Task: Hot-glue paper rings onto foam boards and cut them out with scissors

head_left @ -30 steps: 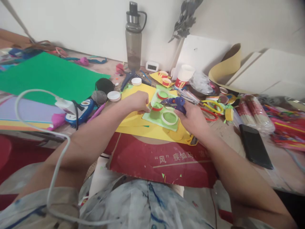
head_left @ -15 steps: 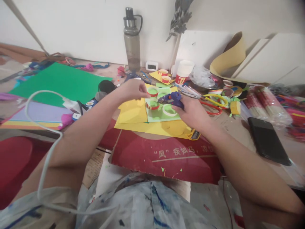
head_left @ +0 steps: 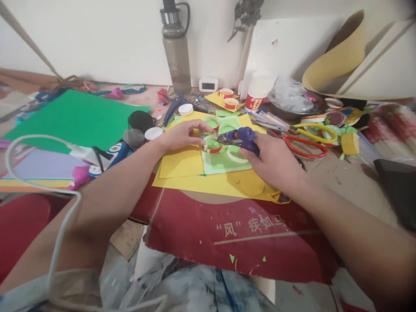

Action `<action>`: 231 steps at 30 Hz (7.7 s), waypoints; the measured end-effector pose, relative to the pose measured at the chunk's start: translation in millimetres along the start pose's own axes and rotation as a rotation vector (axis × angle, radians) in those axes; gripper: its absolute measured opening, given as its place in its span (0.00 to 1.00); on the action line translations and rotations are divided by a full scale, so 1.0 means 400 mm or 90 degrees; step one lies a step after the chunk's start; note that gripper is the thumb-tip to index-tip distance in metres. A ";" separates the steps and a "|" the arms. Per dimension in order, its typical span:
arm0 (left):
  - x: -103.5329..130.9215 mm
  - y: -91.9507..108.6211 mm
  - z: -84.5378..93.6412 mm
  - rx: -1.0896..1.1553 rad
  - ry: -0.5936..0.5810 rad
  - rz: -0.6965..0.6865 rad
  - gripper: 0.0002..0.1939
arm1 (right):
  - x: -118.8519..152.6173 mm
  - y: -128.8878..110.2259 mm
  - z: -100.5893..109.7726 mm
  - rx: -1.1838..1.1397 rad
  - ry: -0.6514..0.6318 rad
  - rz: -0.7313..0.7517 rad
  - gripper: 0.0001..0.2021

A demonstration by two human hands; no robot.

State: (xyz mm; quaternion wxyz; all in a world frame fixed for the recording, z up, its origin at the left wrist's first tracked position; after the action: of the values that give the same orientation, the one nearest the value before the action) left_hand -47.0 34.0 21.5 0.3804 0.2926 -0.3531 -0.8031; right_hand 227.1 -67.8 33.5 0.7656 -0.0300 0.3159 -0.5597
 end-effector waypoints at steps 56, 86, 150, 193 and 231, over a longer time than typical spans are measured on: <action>-0.019 -0.019 -0.002 -0.145 -0.048 -0.041 0.25 | 0.009 -0.010 -0.003 0.065 0.006 0.020 0.11; -0.018 -0.009 -0.014 -0.123 -0.038 -0.024 0.34 | 0.016 -0.008 -0.029 0.066 0.016 0.023 0.15; -0.022 -0.020 -0.017 -0.113 -0.033 -0.010 0.35 | 0.016 -0.010 -0.011 0.057 0.028 0.025 0.11; -0.017 -0.013 -0.009 -0.171 -0.067 -0.056 0.26 | 0.016 -0.026 -0.007 0.049 0.005 0.032 0.13; -0.044 -0.032 -0.014 -0.203 -0.043 -0.084 0.22 | 0.006 -0.046 -0.060 0.062 0.010 -0.024 0.18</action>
State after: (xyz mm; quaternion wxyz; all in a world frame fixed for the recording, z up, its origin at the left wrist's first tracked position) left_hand -38.6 52.5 11.8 0.3564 0.2239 -0.2140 -0.8815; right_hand 199.8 -69.4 20.6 0.7528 0.0056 0.2938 -0.5890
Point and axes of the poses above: each hand's wrist, its own x-axis away from the middle knuckle, its own z-axis out of the back of the hand, y = z × x, the point moved 2 cm from there along -x, towards the middle knuckle, and after that the axes turned 7 degrees about y, right-handed, at the moved point
